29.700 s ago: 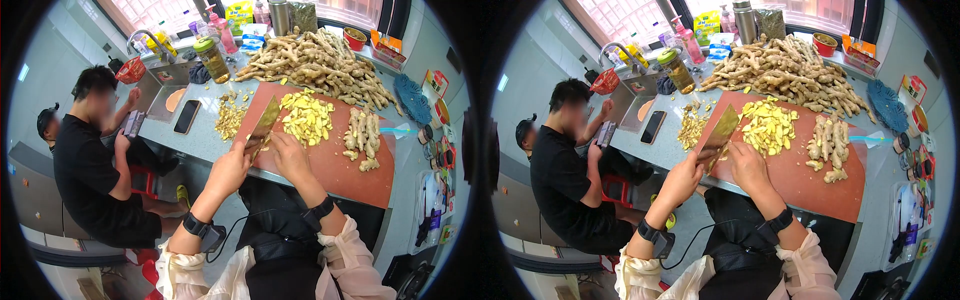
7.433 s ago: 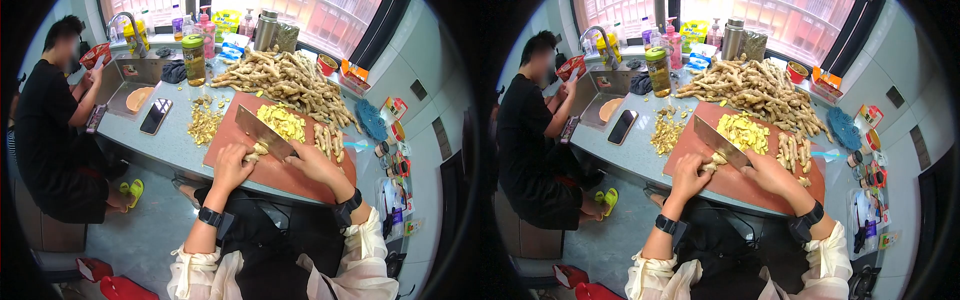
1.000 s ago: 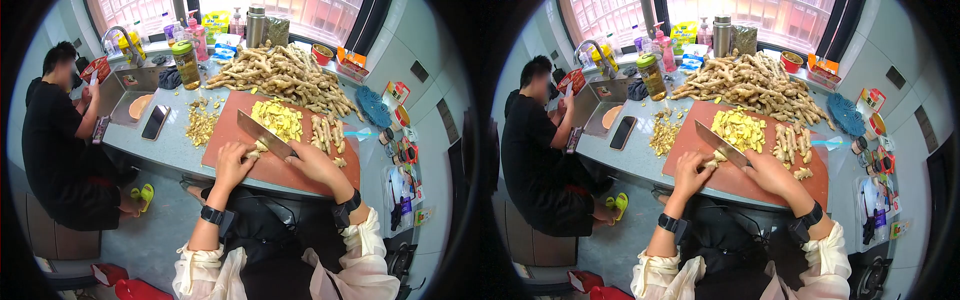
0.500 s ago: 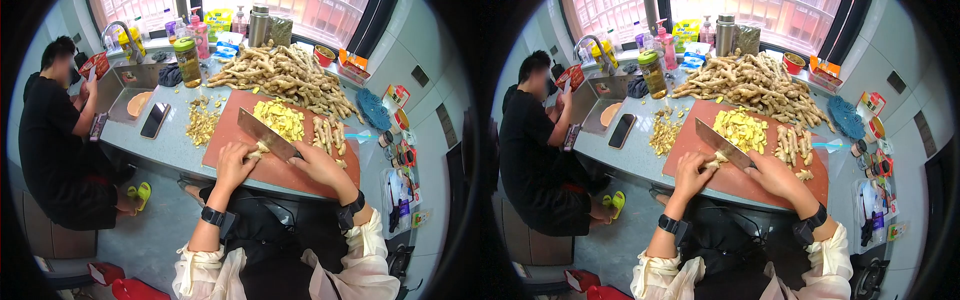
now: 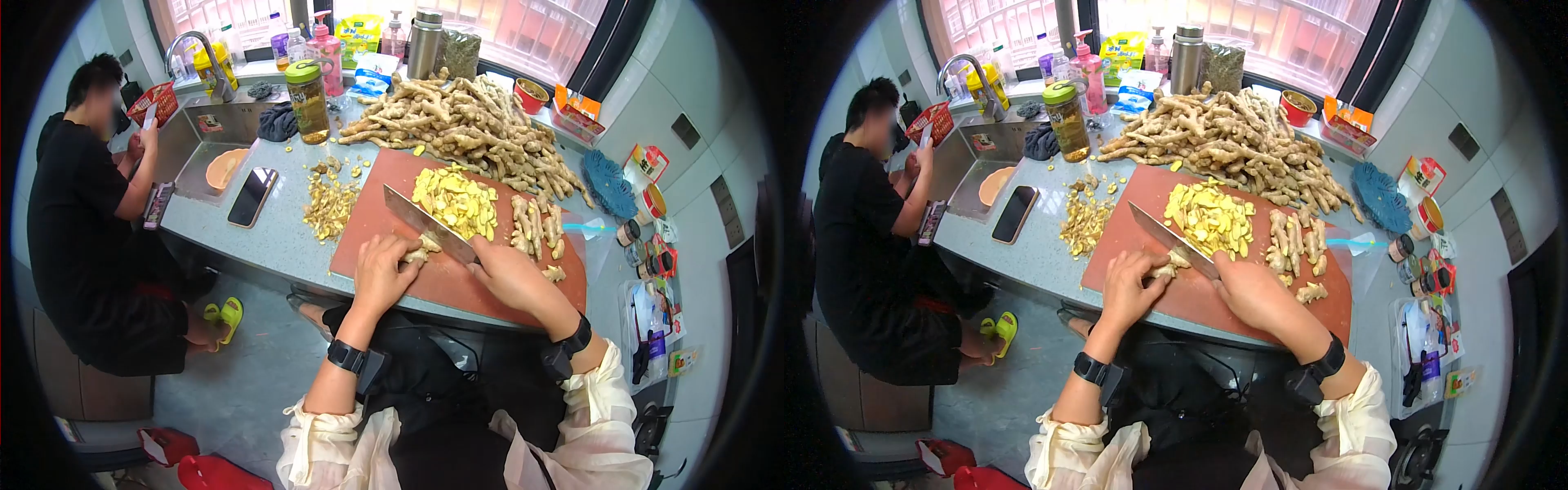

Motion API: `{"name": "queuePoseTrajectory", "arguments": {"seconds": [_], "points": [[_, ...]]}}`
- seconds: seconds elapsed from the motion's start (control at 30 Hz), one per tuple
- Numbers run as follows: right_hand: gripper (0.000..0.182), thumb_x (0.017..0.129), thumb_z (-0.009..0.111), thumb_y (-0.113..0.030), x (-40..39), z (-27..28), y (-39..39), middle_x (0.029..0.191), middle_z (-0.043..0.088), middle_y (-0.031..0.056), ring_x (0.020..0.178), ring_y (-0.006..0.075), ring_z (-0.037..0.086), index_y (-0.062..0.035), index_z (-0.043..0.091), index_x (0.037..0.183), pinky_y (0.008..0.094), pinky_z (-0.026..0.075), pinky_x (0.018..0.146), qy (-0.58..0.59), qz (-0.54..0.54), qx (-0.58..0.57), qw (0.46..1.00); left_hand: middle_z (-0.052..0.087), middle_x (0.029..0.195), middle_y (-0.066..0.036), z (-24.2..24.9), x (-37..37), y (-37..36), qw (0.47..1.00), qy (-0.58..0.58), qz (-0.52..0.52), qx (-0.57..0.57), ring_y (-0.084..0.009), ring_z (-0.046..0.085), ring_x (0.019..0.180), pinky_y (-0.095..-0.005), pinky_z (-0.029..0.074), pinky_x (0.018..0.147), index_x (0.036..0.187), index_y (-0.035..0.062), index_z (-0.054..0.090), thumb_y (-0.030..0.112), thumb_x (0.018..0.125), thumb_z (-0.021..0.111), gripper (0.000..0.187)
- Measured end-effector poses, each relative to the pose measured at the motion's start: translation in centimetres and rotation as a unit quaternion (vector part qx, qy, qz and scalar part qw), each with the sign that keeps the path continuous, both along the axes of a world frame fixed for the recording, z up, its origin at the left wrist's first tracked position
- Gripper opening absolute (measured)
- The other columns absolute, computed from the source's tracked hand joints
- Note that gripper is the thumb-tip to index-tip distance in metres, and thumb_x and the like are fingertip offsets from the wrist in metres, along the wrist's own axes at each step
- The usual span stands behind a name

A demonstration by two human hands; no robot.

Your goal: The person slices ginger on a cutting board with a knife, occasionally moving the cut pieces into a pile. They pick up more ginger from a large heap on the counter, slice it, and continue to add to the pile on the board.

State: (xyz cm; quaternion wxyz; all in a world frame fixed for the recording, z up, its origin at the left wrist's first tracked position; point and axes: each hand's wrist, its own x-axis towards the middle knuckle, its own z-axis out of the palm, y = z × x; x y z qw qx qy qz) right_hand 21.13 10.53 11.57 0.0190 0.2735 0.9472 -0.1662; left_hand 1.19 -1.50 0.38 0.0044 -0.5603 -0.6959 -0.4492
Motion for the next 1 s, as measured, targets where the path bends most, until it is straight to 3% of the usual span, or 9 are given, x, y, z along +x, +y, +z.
{"name": "queuePoseTrajectory", "arguments": {"seconds": [0.4, 0.73, 0.83, 1.0], "points": [[0.026, 0.099, 0.06, -0.022, -4.1, -2.6, 1.1, 0.089, 0.068, 0.0274, 0.086, 0.0493, 0.066, 0.0004, 0.049, 0.108, 0.0564, 0.052, 0.075, 0.027, 0.011, -0.017, 0.999, 0.065, 0.088, -0.004, 0.1, 0.0, -0.2, 1.0, 0.018, 0.004, -0.006, -0.0258, 0.059, 0.089, -0.0395, 0.042, 0.082, 0.106, 0.0126, 0.078, 0.02, 0.08, 0.08, 0.028], [0.034, 0.099, 0.066, -0.024, 1.0, -1.4, 2.5, 0.099, 0.066, 0.0286, 0.094, 0.0478, 0.064, -0.0001, 0.053, 0.118, 0.0531, 0.049, 0.082, 0.029, -0.013, -0.082, 0.996, 0.067, 0.094, -0.001, -0.3, 0.0, 0.0, 1.0, 0.008, -0.001, 0.003, -0.0246, 0.06, 0.097, -0.0402, 0.045, 0.089, 0.106, 0.0126, 0.077, 0.02, 0.079, 0.08, 0.029], [0.034, 0.098, 0.067, -0.023, 1.2, -1.1, 2.4, 0.102, 0.066, 0.0283, 0.098, 0.0462, 0.064, -0.0002, 0.054, 0.12, 0.0508, 0.049, 0.085, 0.077, -0.019, -0.084, 0.993, 0.068, 0.096, -0.001, -0.2, 0.2, -0.2, 1.0, 0.009, 0.001, -0.002, -0.0245, 0.061, 0.099, -0.04, 0.045, 0.09, 0.106, 0.0126, 0.077, 0.02, 0.079, 0.08, 0.029], [0.035, 0.1, 0.066, -0.025, 0.1, 0.2, 2.0, 0.107, 0.066, 0.0279, 0.101, 0.045, 0.064, 0.0003, 0.054, 0.121, 0.0504, 0.049, 0.086, -0.002, -0.022, -0.104, 0.994, 0.07, 0.097, -0.001, 0.2, 0.1, -0.3, 1.0, 0.007, 0.008, -0.011, -0.0245, 0.061, 0.1, -0.0401, 0.045, 0.09, 0.106, 0.0124, 0.077, 0.02, 0.079, 0.08, 0.028]]}}
